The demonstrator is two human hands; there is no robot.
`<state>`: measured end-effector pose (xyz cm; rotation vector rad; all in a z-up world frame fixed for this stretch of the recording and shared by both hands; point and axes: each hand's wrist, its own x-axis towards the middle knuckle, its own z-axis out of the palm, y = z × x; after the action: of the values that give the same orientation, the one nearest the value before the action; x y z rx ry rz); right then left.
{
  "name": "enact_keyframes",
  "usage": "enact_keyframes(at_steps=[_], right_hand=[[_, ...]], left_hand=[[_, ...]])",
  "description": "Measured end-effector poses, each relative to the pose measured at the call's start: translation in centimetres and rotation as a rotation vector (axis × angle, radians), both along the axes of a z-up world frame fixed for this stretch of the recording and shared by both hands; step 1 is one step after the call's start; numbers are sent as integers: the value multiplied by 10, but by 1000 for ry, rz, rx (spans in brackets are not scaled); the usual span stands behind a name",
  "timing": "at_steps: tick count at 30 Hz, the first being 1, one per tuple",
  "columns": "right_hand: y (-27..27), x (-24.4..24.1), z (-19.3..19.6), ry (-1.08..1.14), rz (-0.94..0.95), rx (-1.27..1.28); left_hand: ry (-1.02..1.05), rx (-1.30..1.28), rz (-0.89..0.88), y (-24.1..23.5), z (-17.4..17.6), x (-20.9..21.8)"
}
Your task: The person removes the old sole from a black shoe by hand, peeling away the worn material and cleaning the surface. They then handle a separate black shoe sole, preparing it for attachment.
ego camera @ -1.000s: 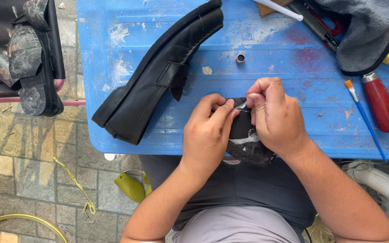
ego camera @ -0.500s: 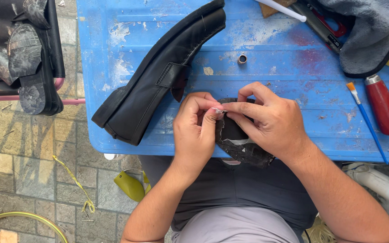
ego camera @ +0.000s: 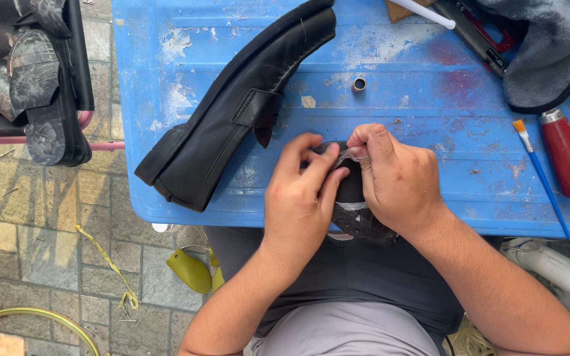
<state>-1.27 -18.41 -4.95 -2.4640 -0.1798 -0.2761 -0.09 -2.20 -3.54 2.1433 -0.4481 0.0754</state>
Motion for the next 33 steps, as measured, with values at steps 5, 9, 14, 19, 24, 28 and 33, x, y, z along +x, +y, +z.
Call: enact_keyframes(at_steps=[5, 9, 14, 19, 24, 28, 33], right_hand=[[2, -1, 5, 37, 5, 4], [4, 2, 20, 6, 74, -36], [6, 6, 18, -3, 76, -93], [10, 1, 5, 5, 17, -135], [6, -1, -7, -10, -18, -109], [1, -5, -11, -39, 3, -58], [1, -6, -11, -53, -5, 9]], left_hand=[[-126, 81, 48, -4, -11, -2], [-4, 9, 90, -2, -13, 1], [107, -198, 65, 6, -15, 5], [247, -244, 11, 6, -5, 7], [34, -34, -2, -6, 7, 6], [15, 120, 6, -2, 3, 13], [-95, 165, -31, 2, -7, 15]])
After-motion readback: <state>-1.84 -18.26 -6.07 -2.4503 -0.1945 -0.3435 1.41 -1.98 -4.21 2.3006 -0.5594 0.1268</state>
